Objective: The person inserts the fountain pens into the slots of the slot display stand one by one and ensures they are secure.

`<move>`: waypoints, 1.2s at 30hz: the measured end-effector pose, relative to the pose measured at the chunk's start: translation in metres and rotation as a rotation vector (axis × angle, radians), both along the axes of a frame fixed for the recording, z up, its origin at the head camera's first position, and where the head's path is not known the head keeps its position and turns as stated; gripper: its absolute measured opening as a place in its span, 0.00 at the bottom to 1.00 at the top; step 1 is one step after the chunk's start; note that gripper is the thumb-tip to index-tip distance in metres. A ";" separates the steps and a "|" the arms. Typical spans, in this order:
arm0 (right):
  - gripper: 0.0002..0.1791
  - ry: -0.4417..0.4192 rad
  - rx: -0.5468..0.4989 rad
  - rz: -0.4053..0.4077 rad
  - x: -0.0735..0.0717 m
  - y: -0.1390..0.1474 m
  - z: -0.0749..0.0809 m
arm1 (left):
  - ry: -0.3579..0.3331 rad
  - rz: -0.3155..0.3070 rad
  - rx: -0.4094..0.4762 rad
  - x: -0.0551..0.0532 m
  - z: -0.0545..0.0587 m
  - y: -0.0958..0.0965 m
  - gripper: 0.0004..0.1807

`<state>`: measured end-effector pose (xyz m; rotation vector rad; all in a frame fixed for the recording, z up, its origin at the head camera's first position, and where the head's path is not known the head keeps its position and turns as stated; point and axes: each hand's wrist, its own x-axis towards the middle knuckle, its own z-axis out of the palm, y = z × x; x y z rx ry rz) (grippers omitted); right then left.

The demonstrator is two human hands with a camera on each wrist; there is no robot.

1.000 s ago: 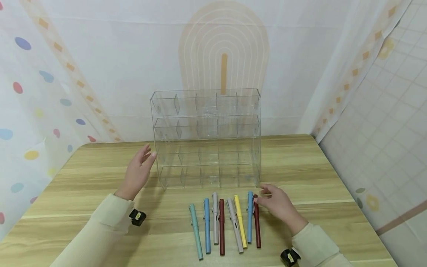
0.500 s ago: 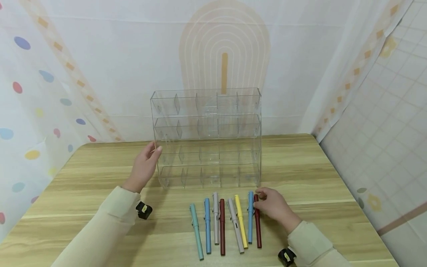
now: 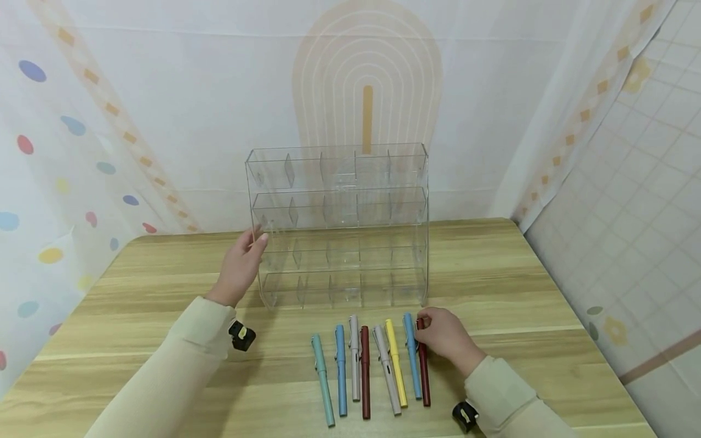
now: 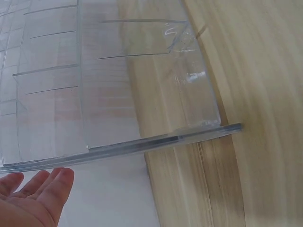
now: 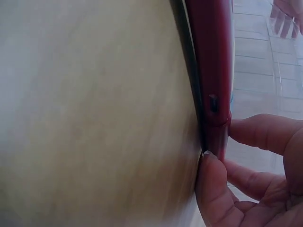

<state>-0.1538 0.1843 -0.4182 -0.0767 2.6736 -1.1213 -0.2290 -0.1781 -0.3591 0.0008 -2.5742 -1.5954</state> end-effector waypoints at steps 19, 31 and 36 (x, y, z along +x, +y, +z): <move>0.18 -0.052 -0.108 -0.108 -0.004 0.005 0.000 | -0.028 0.057 0.011 -0.009 -0.001 0.003 0.24; 0.22 -0.009 -0.307 -0.186 -0.003 0.027 0.022 | 0.006 0.036 0.013 -0.009 -0.008 0.000 0.25; 0.24 0.009 -0.364 -0.221 -0.004 0.034 0.042 | 0.030 0.038 0.010 -0.008 -0.010 0.000 0.26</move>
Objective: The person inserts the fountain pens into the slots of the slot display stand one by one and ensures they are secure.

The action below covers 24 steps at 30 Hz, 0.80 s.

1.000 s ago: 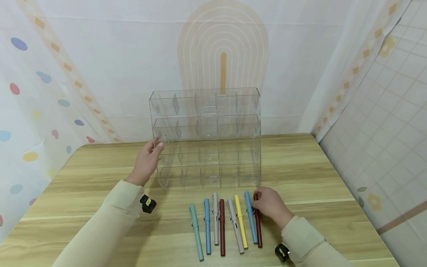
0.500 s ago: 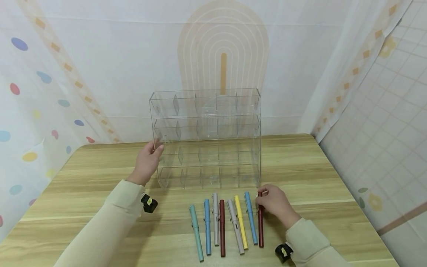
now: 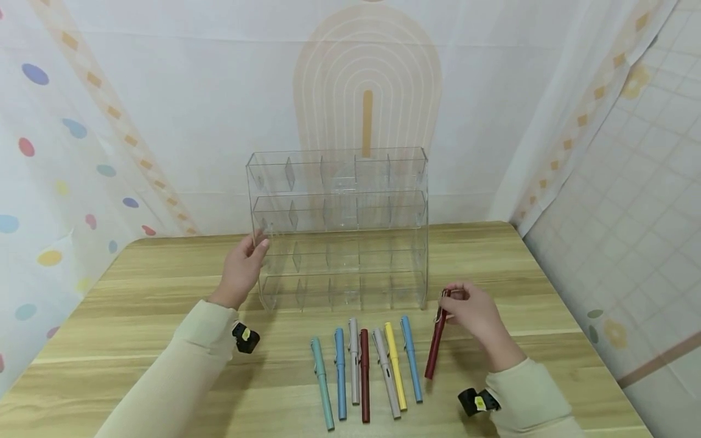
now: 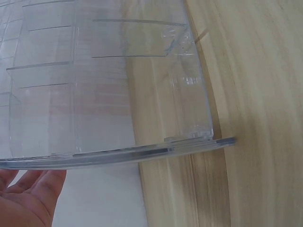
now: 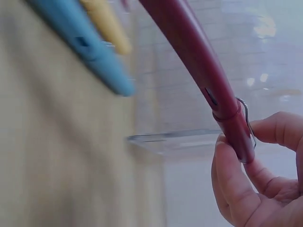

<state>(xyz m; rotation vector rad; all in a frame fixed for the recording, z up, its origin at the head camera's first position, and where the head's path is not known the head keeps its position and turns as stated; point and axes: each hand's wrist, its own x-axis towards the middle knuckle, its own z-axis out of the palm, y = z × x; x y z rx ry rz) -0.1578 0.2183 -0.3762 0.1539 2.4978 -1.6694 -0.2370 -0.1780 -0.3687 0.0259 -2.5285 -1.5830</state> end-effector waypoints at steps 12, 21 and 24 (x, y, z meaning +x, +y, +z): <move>0.08 0.135 -0.338 -0.110 -0.011 0.004 0.034 | -0.008 0.001 0.028 0.002 0.000 0.001 0.26; 0.07 0.191 -0.459 -0.135 -0.021 -0.006 0.055 | -0.013 0.028 0.030 0.002 -0.002 0.006 0.25; 0.06 0.229 -0.514 -0.126 -0.027 -0.012 0.065 | -0.024 0.029 0.051 0.003 -0.002 0.007 0.26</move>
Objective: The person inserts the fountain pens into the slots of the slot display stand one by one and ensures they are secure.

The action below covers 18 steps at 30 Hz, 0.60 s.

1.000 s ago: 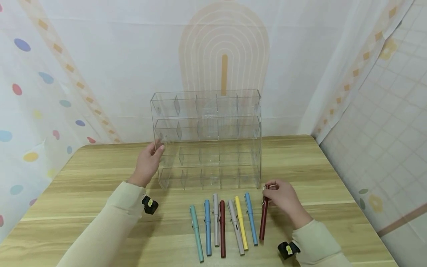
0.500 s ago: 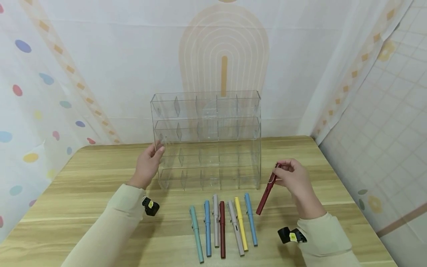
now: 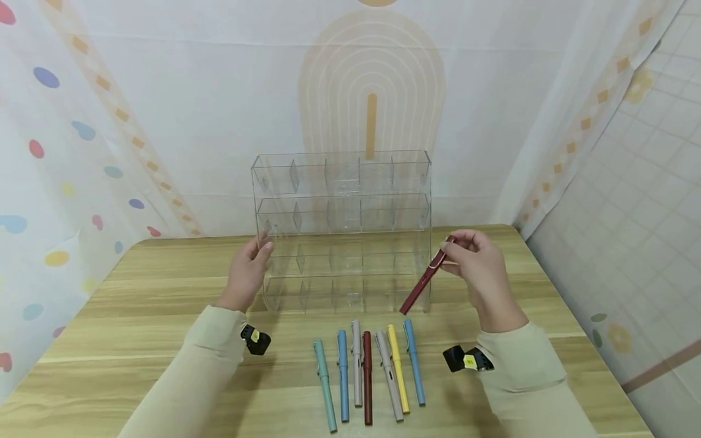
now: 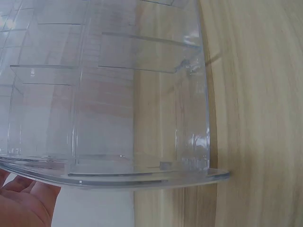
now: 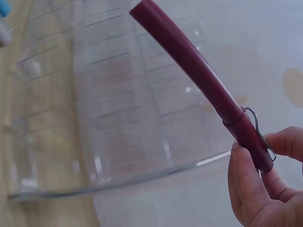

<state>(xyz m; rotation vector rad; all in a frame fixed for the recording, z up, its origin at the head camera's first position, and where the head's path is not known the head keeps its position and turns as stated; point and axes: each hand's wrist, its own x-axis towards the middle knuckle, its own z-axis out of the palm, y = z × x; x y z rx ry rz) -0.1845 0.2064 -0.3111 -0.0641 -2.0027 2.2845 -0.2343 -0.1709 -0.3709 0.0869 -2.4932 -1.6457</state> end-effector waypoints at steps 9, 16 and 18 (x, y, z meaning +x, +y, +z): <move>0.08 0.102 -0.206 -0.028 -0.020 -0.023 0.032 | -0.046 0.005 0.018 -0.001 -0.004 0.000 0.26; 0.10 0.125 -0.242 -0.102 -0.035 -0.042 0.059 | -0.035 0.009 0.017 -0.001 -0.006 0.001 0.26; 0.10 0.136 -0.243 -0.115 -0.039 -0.046 0.065 | -0.031 0.011 0.021 0.000 -0.006 0.001 0.26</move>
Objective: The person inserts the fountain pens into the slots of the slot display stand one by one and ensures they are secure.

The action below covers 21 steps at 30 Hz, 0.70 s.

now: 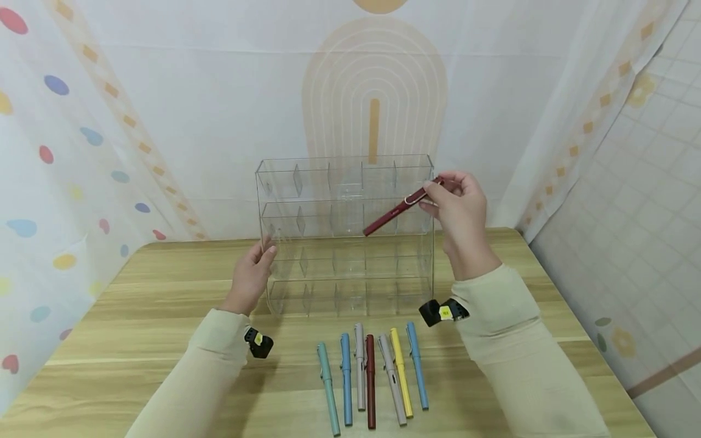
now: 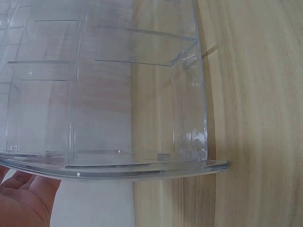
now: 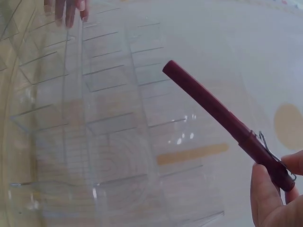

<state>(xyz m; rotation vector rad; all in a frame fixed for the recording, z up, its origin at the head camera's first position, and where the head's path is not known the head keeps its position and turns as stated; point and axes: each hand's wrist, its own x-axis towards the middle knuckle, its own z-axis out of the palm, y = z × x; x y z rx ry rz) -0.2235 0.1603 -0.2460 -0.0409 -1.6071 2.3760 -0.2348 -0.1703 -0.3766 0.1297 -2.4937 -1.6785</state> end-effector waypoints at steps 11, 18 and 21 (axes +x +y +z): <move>0.11 0.067 -0.027 -0.110 -0.024 -0.022 0.028 | 0.013 -0.003 0.006 0.002 0.002 0.002 0.26; 0.10 0.051 -0.052 -0.178 -0.041 -0.030 0.036 | 0.015 -0.003 -0.005 0.004 0.001 0.003 0.26; 0.11 0.037 -0.077 -0.202 -0.046 -0.033 0.039 | 0.015 -0.007 0.003 0.004 0.002 0.004 0.26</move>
